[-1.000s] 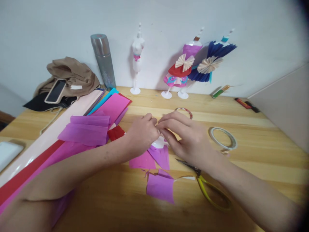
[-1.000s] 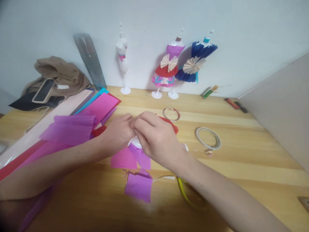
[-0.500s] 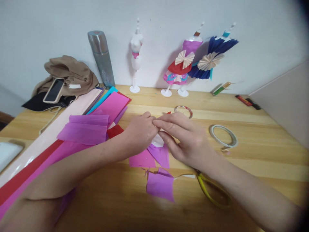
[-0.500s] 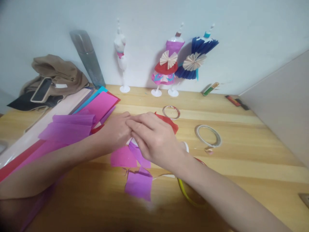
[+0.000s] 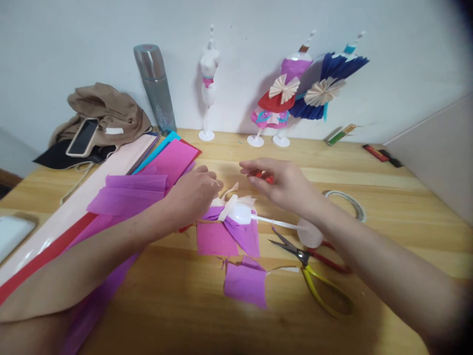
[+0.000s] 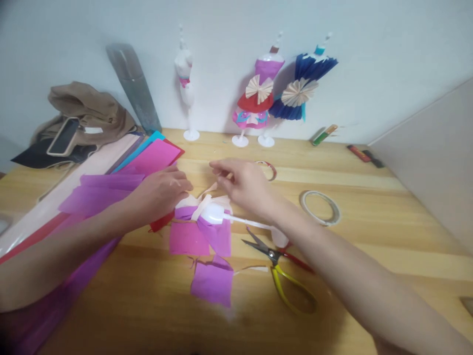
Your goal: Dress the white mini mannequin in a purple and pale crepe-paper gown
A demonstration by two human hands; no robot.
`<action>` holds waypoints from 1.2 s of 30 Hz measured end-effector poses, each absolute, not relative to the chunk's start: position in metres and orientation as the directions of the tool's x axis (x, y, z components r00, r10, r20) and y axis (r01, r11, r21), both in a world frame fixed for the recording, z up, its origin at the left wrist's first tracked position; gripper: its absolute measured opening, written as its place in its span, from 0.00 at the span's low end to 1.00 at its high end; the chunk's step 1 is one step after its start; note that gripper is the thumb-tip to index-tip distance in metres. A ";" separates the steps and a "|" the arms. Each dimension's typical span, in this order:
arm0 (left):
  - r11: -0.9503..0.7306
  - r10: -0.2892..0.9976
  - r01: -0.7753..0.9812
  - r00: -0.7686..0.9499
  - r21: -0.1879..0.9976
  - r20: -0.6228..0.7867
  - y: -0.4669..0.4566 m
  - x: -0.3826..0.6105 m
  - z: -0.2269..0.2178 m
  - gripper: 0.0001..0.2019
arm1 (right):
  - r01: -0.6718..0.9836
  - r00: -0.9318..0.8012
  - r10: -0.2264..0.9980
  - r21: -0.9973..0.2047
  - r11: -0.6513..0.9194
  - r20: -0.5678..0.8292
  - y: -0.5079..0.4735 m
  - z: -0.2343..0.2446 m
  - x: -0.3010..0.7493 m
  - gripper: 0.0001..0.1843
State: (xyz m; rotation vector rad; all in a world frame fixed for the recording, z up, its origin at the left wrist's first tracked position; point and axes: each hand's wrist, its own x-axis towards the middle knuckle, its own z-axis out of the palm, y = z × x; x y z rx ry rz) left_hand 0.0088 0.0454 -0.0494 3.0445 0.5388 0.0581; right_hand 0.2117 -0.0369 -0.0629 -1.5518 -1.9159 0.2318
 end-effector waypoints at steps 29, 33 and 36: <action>-0.960 -0.017 0.071 0.951 -0.273 0.308 0.008 -0.006 -0.097 0.06 | 0.653 -0.312 0.948 -0.739 0.165 -0.064 0.015 -0.090 0.215 0.09; -0.975 0.008 0.072 0.958 -0.213 0.288 0.011 -0.004 -0.099 0.07 | 0.684 -0.284 0.954 -0.718 0.130 -0.098 0.008 -0.088 0.211 0.07; -0.975 0.014 0.081 0.950 -0.205 0.312 0.012 -0.004 -0.102 0.08 | 0.755 -0.216 0.976 -0.640 0.143 -0.038 0.003 -0.082 0.204 0.08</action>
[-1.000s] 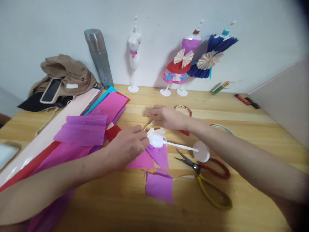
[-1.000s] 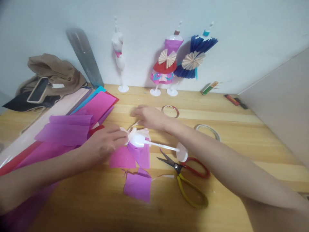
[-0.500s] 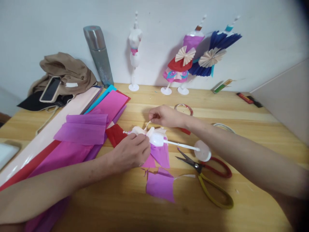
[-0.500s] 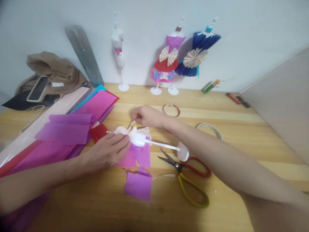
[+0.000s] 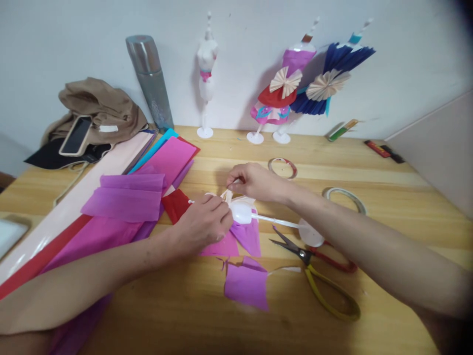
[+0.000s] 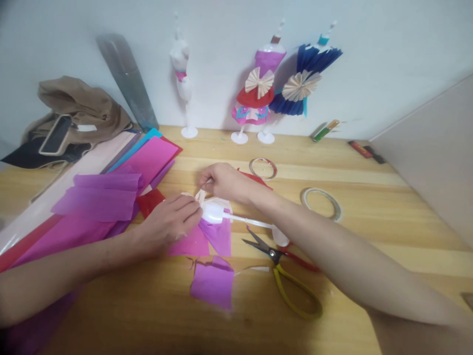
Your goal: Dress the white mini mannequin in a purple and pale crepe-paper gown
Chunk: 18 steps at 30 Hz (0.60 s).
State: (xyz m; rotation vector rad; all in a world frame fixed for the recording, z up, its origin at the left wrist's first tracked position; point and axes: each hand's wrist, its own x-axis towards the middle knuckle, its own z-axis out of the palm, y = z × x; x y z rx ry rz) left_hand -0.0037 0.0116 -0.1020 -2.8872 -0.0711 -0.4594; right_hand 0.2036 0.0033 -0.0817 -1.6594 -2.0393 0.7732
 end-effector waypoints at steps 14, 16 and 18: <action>-0.979 -0.009 0.066 0.930 -0.190 0.367 0.015 -0.003 -0.111 0.09 | 0.836 -0.098 0.995 -0.543 0.081 -0.003 0.002 -0.071 0.175 0.12; -0.983 0.000 0.068 0.931 -0.173 0.364 0.016 -0.003 -0.112 0.09 | 0.831 -0.090 0.996 -0.551 0.077 0.004 0.004 -0.069 0.175 0.12; -0.989 0.018 0.066 0.939 -0.129 0.342 0.016 -0.003 -0.111 0.10 | 0.812 -0.079 0.997 -0.579 0.072 0.014 0.004 -0.067 0.175 0.12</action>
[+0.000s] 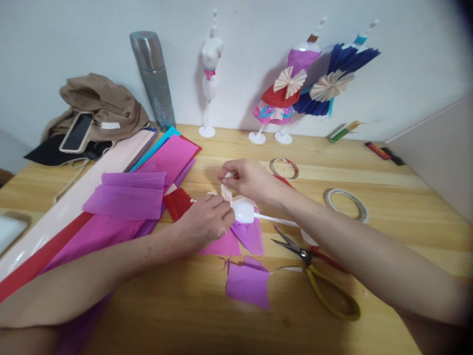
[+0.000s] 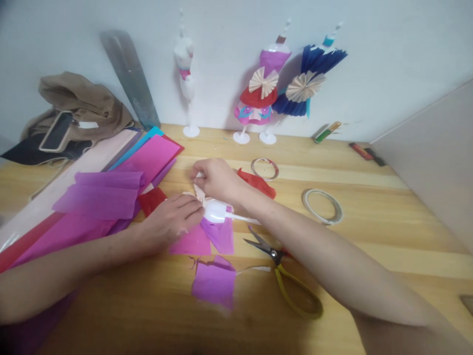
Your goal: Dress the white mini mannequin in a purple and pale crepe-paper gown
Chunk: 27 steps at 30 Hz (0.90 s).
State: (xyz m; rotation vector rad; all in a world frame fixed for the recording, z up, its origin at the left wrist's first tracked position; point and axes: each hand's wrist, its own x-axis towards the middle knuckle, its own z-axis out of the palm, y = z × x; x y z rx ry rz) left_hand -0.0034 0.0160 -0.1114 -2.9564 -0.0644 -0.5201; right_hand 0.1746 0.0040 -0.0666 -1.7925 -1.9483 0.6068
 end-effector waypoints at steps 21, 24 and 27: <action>-0.992 0.057 0.030 0.974 0.124 0.219 0.022 -0.005 -0.102 0.12 | 0.663 -0.165 0.986 -0.736 0.136 0.033 0.013 -0.067 0.181 0.09; -0.983 0.077 0.041 0.977 0.178 0.198 0.024 -0.006 -0.098 0.11 | 0.621 -0.179 0.980 -0.762 0.184 0.091 -0.006 -0.065 0.184 0.09; -0.976 0.094 0.048 0.973 0.214 0.209 0.027 -0.006 -0.098 0.12 | 0.620 -0.155 0.980 -0.761 0.193 0.123 -0.024 -0.066 0.183 0.09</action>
